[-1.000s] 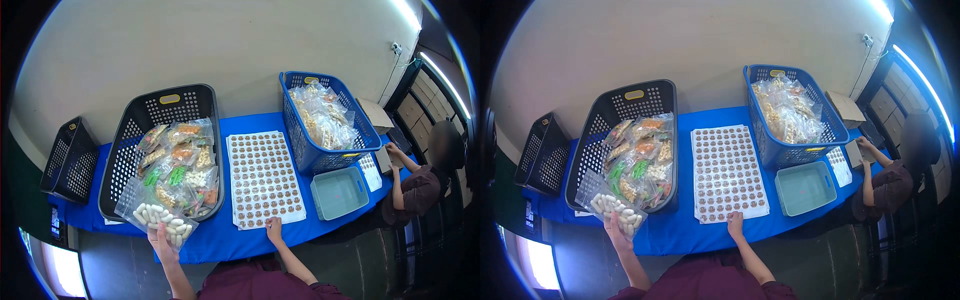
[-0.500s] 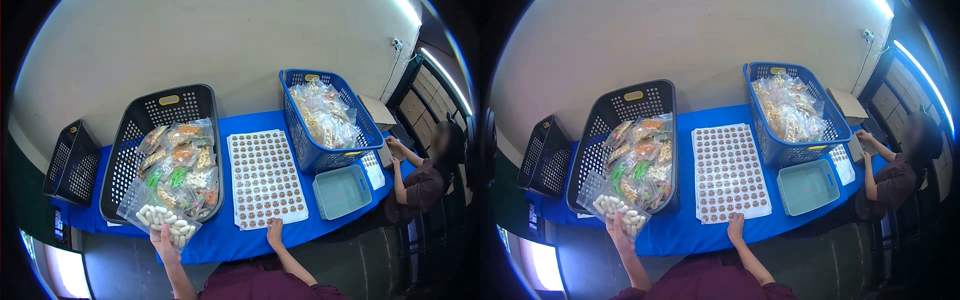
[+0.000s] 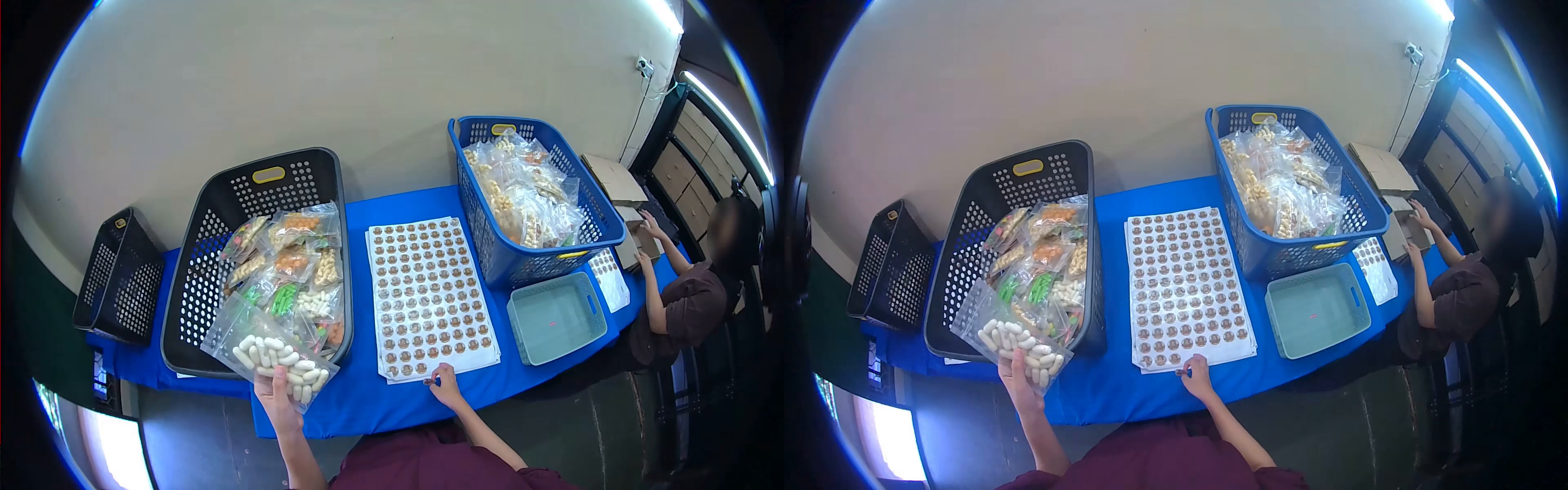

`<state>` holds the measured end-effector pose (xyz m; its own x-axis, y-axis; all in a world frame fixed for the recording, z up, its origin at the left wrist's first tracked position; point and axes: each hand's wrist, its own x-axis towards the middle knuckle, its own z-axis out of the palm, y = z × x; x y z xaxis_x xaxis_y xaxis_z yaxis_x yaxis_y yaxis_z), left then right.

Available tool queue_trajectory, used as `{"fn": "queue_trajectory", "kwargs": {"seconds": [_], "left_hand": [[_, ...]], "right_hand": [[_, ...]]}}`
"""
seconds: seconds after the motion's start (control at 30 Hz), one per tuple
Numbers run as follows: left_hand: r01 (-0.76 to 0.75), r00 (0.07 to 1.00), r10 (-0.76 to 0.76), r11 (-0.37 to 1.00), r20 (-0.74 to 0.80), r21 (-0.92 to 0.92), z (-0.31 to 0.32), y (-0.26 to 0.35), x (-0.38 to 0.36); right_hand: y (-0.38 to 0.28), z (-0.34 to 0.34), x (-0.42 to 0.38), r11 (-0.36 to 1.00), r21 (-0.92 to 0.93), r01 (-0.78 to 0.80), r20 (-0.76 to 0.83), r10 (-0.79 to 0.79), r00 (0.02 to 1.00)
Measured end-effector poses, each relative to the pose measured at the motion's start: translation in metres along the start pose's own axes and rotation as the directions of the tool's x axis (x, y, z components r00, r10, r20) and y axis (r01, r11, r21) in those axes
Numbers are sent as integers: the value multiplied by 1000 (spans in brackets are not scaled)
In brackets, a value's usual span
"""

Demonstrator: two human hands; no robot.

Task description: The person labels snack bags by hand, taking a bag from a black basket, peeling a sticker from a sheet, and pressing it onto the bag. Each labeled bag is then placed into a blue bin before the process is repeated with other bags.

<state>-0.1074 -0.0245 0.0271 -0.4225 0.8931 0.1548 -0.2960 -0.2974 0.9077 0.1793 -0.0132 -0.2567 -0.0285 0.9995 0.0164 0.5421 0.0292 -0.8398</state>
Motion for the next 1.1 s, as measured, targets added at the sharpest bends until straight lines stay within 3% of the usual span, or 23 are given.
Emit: {"fn": "queue_trajectory", "kwargs": {"seconds": [0.03,0.07,0.1,0.13,0.23,0.4,0.53,0.67,0.77,0.9,1.1], "left_hand": [[-1,1000,1,1000,7,-11,4,-3,0],[5,1000,-5,1000,12,-18,9,-7,-1],[8,1000,-8,1000,18,-26,13,-11,-2],[13,1000,-12,999,24,-32,19,-14,-3],[35,998,-34,999,52,-13,39,-21,-6],[128,979,-113,989,171,-79,93,-27,-9],[248,943,-225,966,245,-69,127,-54,-9],[334,878,-334,941,343,61,172,-76,-11],[444,807,-434,893,402,72,193,-102,-18],[450,785,-439,889,436,85,218,-123,-31],[435,762,-435,893,480,119,237,-131,-47]], "right_hand": [[4,-5,2,992,108,-72,97,61,993],[-2,-16,5,868,407,-284,178,229,957],[-17,-33,8,616,638,-462,305,348,886],[-32,-49,12,272,764,-585,461,403,790],[-52,-87,27,294,798,-526,393,407,824],[-85,-150,47,178,908,-380,351,174,920],[-122,-188,55,169,941,-294,277,115,954],[-143,-222,58,206,952,-226,217,66,974],[-162,-248,58,443,887,-130,127,37,991],[-170,-264,60,507,861,44,13,-107,994],[-163,-271,60,668,744,-14,52,-36,998]]}}
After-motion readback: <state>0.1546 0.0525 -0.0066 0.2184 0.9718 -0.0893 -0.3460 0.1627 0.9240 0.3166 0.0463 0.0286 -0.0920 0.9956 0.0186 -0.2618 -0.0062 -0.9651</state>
